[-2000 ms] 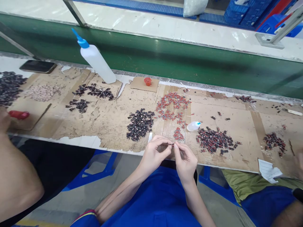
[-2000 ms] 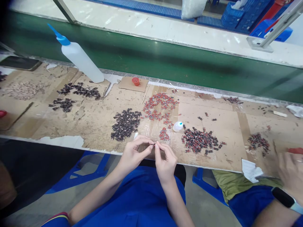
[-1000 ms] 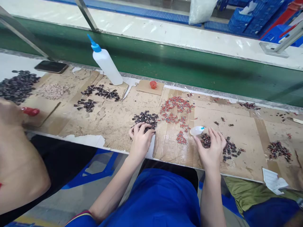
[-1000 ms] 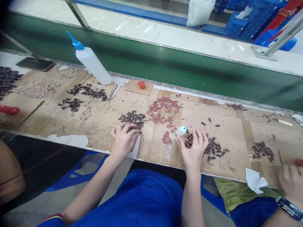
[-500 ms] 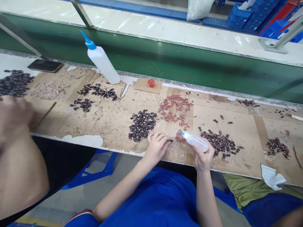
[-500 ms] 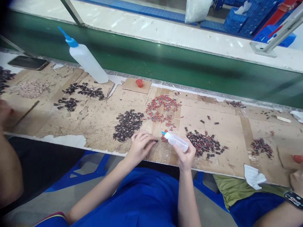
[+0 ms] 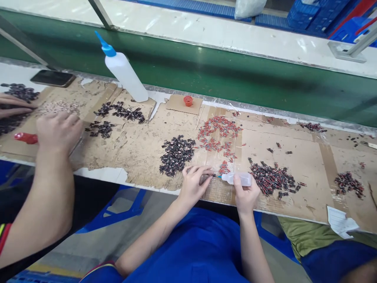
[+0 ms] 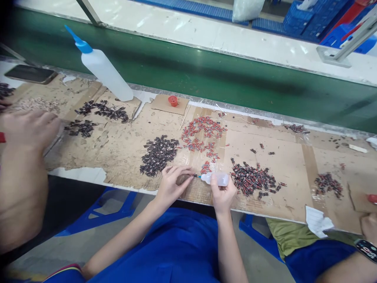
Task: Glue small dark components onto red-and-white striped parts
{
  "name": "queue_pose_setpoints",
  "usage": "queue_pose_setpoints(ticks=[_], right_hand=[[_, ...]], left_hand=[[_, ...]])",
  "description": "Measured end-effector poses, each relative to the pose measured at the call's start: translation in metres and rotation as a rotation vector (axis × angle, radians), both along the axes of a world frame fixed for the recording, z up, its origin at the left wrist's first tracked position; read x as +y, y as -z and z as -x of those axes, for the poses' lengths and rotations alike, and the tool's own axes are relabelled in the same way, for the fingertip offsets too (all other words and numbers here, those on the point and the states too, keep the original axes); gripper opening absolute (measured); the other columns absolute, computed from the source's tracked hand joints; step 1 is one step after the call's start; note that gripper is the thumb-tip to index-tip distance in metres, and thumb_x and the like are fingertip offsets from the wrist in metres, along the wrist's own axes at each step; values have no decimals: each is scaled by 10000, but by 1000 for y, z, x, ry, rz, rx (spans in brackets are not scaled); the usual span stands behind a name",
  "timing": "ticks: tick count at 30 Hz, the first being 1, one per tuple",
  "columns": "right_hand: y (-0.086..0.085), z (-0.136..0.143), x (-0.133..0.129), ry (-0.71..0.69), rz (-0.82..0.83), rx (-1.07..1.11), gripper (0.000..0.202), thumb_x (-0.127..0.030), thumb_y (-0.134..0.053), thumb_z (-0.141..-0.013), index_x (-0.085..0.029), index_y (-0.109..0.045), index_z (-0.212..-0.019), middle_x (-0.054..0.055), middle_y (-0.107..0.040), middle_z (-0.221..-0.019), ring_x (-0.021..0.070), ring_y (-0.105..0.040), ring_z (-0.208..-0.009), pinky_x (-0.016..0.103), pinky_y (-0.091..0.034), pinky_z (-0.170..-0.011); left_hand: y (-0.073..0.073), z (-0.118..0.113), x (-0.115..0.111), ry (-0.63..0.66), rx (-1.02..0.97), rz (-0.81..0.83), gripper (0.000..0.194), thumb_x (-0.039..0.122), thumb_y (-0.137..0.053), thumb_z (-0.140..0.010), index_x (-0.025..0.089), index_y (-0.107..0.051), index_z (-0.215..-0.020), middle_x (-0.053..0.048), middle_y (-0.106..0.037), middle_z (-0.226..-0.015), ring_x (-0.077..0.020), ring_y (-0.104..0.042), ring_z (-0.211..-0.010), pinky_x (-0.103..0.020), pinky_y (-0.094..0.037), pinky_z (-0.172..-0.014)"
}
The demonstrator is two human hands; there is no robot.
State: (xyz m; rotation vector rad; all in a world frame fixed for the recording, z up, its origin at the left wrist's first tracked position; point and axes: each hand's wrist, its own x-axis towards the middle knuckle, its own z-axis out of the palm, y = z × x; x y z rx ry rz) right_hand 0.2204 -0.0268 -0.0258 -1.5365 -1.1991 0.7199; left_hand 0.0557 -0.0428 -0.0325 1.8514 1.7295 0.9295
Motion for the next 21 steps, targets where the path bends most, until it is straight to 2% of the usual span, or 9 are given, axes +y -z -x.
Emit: queue_pose_setpoints(ticks=[9,17,21], right_hand=[[9,-4,0,-55,38,-95,345,-501,-643,-763,-167,-615,-677,10,-627,-563,143,-558,-505,250,-453,-513],[2,-1,0,21,19,-91,354,-510,-636,-754,-168,-622,-663,20,-650,-572,155,-586,-514,251,-465,-507],[1,-1,0,9,12,-67,353,-506,-639,-754,-165,-625,-663,16,-642,-562,153,-576,-507,254,-463,-503]], left_hand=[[-4,0,1,-15,-14,55,217,172,-615,-848,248,-593,-1050,9,-766,-947,-211,-653,-989,-426,-293,-972],[-4,0,1,-34,-1,82,173,192,-613,-849,251,-611,-1012,-1,-766,-935,-224,-640,-1025,-434,-301,-976],[-4,0,1,-27,-5,67,188,185,-623,-843,251,-605,-1019,3,-767,-934,-223,-643,-1019,-435,-296,-967]])
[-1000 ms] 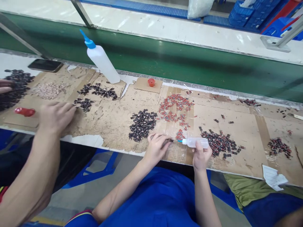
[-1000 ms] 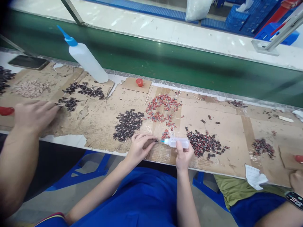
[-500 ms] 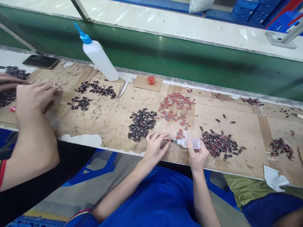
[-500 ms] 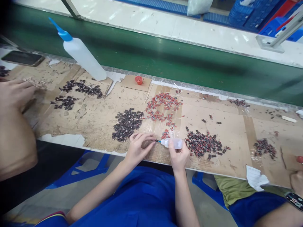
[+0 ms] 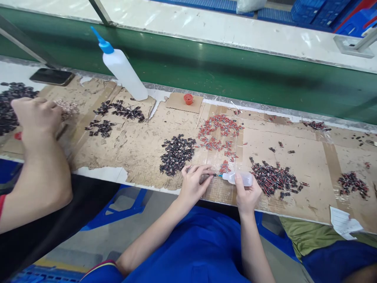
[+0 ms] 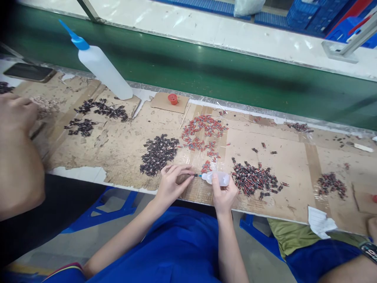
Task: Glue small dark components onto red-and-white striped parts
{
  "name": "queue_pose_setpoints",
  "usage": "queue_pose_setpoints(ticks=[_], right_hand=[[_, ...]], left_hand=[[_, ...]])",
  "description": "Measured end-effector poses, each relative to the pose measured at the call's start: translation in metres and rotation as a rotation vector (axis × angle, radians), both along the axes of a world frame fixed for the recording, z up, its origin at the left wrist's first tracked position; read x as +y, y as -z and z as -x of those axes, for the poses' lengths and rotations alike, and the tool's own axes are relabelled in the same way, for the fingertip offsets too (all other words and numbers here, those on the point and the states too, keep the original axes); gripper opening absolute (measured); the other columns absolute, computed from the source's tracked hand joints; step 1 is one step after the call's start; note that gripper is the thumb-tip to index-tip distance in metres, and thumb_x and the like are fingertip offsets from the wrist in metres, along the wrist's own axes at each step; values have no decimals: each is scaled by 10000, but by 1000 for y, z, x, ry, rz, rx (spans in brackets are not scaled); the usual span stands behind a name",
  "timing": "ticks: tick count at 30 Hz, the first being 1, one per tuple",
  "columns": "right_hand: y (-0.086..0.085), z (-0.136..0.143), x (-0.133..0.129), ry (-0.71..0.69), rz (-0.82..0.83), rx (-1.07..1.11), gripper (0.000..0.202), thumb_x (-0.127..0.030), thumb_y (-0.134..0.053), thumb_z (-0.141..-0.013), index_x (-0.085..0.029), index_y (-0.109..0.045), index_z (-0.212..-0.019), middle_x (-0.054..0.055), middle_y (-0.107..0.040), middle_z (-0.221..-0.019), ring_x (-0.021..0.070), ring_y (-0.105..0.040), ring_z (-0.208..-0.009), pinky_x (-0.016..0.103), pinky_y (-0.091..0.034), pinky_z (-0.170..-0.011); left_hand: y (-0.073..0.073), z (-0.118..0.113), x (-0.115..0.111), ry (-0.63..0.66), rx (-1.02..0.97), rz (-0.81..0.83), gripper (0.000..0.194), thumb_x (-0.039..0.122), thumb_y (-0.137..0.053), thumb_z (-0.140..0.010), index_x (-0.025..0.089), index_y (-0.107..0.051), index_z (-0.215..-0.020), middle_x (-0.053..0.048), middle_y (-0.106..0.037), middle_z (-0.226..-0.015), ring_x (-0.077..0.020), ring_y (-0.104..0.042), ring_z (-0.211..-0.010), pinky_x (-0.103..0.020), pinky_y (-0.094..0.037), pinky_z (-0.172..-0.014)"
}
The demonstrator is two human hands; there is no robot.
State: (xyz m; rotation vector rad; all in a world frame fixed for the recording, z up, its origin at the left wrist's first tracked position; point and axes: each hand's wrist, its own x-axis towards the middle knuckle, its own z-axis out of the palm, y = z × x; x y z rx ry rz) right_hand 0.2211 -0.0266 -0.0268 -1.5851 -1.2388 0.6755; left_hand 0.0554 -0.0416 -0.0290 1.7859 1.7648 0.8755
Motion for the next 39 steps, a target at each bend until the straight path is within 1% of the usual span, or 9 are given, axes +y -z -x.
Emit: queue_pose_setpoints(ticks=[6,15,20,22,26,31,34,36,39], right_hand=[[2,0,0,-58,22,6,365,-515,-642,-756,-166,-617,-654,14,-631,-552,148,-556,-504,257,-452,-508],[4,-3,-1,18,9,46,319,-460,-678,-731,-163,-605,-642,-7,-594,-547,139,-533,-504,257,-433,-513],[6,-8,1,174,-91,264,292,-439,-672,-751,-156,-611,-794,7,-622,-681,140,-567,-553,263,-449,-530],[4,-12,6,230,-155,298,308,-406,-719,-711,-170,-578,-849,12,-636,-754,150,-608,-616,282,-488,-593],[2,-17,20,200,-182,207,454,-346,-810,-592,-214,-459,-849,17,-649,-828,185,-667,-749,355,-526,-759],[2,-14,26,174,-113,80,540,-335,-812,-597,-228,-396,-926,59,-668,-925,201,-678,-814,391,-525,-809],[-5,-8,19,155,-226,43,631,-304,-817,-608,-226,-371,-1047,117,-635,-1092,230,-652,-983,403,-524,-836],[-9,-5,10,196,-335,-27,629,-278,-806,-635,-217,-382,-1095,133,-603,-1143,241,-622,-1049,391,-522,-821],[-10,-1,-7,245,-480,-125,477,-233,-761,-700,-216,-445,-1057,73,-625,-999,208,-644,-902,338,-517,-703]], left_hand=[[0,0,0,-4,2,3,207,195,-621,-850,252,-591,-1046,3,-768,-928,-220,-639,-1021,-433,-290,-971],[0,-1,-1,-9,24,7,222,189,-619,-848,250,-592,-1060,2,-768,-928,-224,-633,-1020,-437,-280,-979],[0,1,-1,8,17,22,245,184,-622,-847,256,-595,-1080,0,-766,-939,-227,-620,-1029,-446,-282,-977],[-2,2,0,26,21,27,239,186,-631,-844,264,-608,-1068,-7,-762,-958,-231,-612,-1035,-449,-285,-970],[-7,0,7,45,56,-25,124,228,-641,-853,262,-656,-971,-13,-750,-981,-235,-595,-1052,-456,-277,-972],[-9,-13,20,72,99,-95,71,226,-625,-871,254,-689,-861,-16,-740,-952,-240,-571,-1041,-461,-280,-958],[-7,-21,24,106,139,-134,70,211,-640,-857,243,-696,-829,-21,-728,-954,-248,-556,-1032,-462,-300,-940],[-6,-25,25,114,164,-149,83,201,-627,-865,237,-700,-848,-30,-719,-978,-256,-544,-1045,-466,-312,-935],[-5,-26,26,128,202,-136,118,176,-605,-871,237,-706,-871,-46,-702,-1031,-269,-522,-1079,-465,-338,-928]])
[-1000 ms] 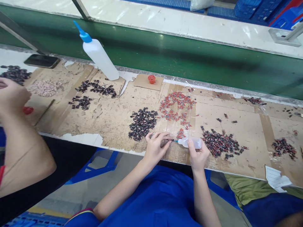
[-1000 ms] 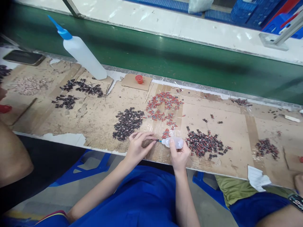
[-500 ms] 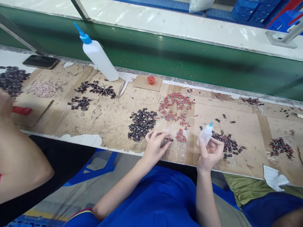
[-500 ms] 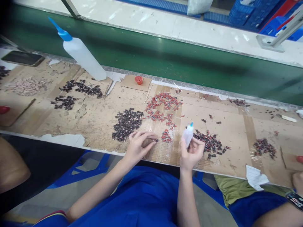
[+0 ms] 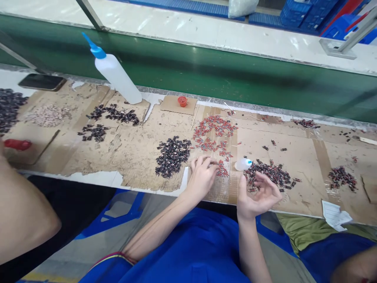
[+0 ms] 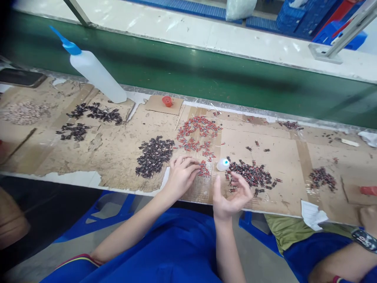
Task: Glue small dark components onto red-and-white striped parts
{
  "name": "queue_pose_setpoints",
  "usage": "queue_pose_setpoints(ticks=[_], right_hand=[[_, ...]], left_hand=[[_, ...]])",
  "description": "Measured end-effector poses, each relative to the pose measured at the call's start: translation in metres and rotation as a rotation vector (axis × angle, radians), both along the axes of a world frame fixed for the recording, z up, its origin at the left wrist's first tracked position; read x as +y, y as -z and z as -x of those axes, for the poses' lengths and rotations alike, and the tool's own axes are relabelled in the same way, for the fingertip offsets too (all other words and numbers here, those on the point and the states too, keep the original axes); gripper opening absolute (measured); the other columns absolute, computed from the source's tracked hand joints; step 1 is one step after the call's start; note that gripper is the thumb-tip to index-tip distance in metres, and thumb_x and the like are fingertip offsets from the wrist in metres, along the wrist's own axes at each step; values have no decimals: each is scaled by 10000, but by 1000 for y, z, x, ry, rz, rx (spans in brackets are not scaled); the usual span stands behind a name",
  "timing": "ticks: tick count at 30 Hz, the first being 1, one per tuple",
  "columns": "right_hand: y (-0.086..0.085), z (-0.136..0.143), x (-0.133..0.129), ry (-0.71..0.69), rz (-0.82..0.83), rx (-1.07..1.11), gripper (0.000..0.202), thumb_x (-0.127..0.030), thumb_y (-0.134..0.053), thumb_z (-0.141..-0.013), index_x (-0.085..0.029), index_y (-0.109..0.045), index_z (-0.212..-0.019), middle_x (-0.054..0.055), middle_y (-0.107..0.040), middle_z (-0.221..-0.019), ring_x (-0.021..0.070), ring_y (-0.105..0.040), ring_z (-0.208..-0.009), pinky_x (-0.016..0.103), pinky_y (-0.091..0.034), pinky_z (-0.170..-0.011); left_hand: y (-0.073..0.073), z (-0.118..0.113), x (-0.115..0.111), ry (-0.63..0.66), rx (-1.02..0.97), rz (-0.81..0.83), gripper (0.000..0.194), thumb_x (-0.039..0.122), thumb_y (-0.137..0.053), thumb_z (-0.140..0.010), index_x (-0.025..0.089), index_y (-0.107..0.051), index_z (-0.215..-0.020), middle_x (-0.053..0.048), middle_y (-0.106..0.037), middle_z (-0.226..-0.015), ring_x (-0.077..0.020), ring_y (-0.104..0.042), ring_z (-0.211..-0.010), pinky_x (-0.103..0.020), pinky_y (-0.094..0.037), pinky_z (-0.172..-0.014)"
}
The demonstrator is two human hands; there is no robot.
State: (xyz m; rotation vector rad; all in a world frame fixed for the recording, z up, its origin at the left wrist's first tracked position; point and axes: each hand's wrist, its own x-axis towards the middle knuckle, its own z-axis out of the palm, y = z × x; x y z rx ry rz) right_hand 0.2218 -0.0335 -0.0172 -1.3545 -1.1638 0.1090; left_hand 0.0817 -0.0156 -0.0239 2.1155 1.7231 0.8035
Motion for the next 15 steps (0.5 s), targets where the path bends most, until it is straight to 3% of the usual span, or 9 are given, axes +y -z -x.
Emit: queue_pose_setpoints(ticks=[2,6,11,13,15], right_hand=[[3,4,-10,-43,4,-64,334,-216,-732,-739,-215,-507,-986,31,-632,-868,176,-633,-763,309,-502,-637],[10,14,-18,-207,222,-130,114,-252,-645,-835,-190,-629,-930,47,-669,-806,160,-623,-692,291,-507,-595],[8,21,-13,-316,394,-60,189,-312,-591,-871,-185,-711,-943,93,-710,-902,188,-653,-792,306,-536,-639],[6,21,-11,-376,452,59,213,-330,-592,-866,-195,-721,-968,92,-721,-962,205,-665,-877,338,-555,-728],[5,22,-8,-446,514,240,234,-359,-603,-853,-197,-727,-967,84,-734,-975,205,-681,-860,332,-572,-694]], left_hand=[[0,1,0,22,29,17,139,156,-596,-868,240,-706,-884,-55,-689,-1060,-276,-512,-1097,-459,-359,-921],[2,3,-1,70,69,22,156,131,-573,-871,224,-691,-914,-72,-664,-1108,-284,-496,-1131,-454,-380,-925],[2,5,-4,65,18,41,143,134,-538,-894,200,-662,-917,-92,-648,-1137,-273,-499,-1137,-438,-396,-920],[-2,6,-5,71,-92,38,139,155,-528,-909,211,-655,-910,-75,-656,-1122,-248,-517,-1117,-412,-413,-911],[-8,8,-5,101,-223,18,140,182,-522,-921,225,-654,-905,-57,-665,-1095,-221,-533,-1101,-384,-425,-919]])
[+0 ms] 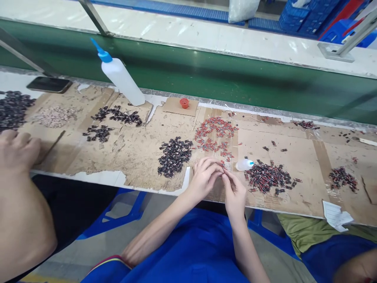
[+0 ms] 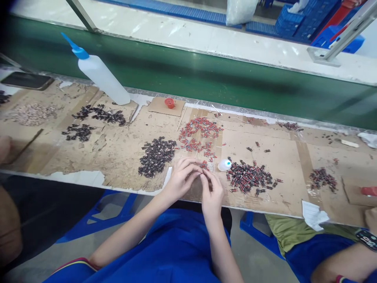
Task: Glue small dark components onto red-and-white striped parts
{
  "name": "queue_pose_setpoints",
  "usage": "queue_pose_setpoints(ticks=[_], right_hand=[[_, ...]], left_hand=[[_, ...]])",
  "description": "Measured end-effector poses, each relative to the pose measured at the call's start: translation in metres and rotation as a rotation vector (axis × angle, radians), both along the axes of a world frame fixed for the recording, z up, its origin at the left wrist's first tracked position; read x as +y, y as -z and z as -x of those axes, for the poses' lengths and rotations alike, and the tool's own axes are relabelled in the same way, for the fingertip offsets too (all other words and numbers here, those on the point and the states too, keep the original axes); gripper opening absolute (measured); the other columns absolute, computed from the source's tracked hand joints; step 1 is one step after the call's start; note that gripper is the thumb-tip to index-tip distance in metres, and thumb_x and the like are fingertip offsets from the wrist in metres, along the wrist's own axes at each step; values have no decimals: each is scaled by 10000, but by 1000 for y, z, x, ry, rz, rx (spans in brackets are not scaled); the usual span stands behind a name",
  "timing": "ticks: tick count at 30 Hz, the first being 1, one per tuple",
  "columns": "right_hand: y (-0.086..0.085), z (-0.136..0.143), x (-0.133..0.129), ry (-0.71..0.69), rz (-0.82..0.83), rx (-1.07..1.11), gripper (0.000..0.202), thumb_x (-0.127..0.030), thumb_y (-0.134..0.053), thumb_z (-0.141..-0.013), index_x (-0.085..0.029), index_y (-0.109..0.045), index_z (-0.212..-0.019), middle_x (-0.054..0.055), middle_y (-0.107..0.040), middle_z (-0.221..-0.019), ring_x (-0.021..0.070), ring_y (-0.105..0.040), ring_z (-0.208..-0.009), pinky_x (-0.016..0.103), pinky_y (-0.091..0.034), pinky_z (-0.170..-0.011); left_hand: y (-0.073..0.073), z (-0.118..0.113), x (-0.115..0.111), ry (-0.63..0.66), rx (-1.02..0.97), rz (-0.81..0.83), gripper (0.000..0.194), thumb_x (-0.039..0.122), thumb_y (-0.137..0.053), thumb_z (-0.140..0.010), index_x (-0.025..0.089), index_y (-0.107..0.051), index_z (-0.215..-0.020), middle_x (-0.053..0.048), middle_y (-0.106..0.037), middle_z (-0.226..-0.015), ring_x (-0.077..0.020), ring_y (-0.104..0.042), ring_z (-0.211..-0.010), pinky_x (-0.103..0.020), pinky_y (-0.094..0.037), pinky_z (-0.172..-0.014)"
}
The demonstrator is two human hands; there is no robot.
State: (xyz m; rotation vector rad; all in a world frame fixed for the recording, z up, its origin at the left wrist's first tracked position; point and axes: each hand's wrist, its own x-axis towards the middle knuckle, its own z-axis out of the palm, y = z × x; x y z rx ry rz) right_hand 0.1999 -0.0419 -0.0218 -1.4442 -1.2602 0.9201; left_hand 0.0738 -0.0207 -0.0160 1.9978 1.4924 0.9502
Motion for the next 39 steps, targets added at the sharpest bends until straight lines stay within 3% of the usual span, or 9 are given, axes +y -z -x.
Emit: queue_pose_setpoints(ticks=[3,5,11,17,24,30,39], right_hand=[[-2,2,3,9,90,236,243,-385,-667,-790,-186,-742,-909,71,-755,-893,185,-692,-706,294,-574,-553],[-2,3,4,46,110,322,227,-371,-720,-735,-181,-752,-856,59,-759,-806,181,-693,-654,294,-581,-541],[0,1,4,128,160,391,242,-346,-826,-591,-181,-762,-757,52,-762,-748,200,-715,-677,344,-619,-662],[0,1,4,96,210,379,297,-447,-775,-651,-164,-740,-734,59,-749,-701,194,-713,-644,337,-618,-642],[-2,4,-1,114,184,351,280,-371,-790,-642,-165,-737,-823,64,-762,-767,218,-728,-722,364,-615,-716],[-5,9,-9,49,178,273,230,-384,-724,-725,-169,-725,-810,63,-759,-819,219,-724,-783,367,-599,-780],[-5,12,-15,7,160,203,251,-412,-672,-779,-172,-695,-851,62,-745,-828,192,-715,-726,327,-605,-712]], left_hand=[[-7,5,-1,34,-140,-12,140,214,-527,-926,232,-664,-903,-51,-679,-1048,-201,-567,-1064,-359,-439,-923],[-7,11,-4,31,-169,7,130,231,-535,-924,230,-661,-955,-53,-691,-1026,-197,-597,-1021,-352,-450,-905],[14,29,-22,-60,78,36,185,254,-630,-870,231,-648,-1052,-50,-702,-1037,-234,-594,-1026,-399,-399,-889],[28,21,-22,-134,97,-34,138,189,-565,-899,220,-680,-968,-75,-674,-1089,-235,-559,-1043,-379,-414,-865],[13,18,-24,-47,-97,16,150,159,-544,-909,210,-665,-981,-35,-733,-921,-189,-619,-869,-338,-434,-831],[2,17,-31,-60,-91,-6,166,179,-549,-913,228,-693,-978,-27,-751,-884,-194,-618,-875,-354,-394,-839],[-2,18,-33,-81,-54,-56,174,164,-563,-907,236,-711,-965,-12,-753,-866,-188,-600,-894,-346,-352,-848]])
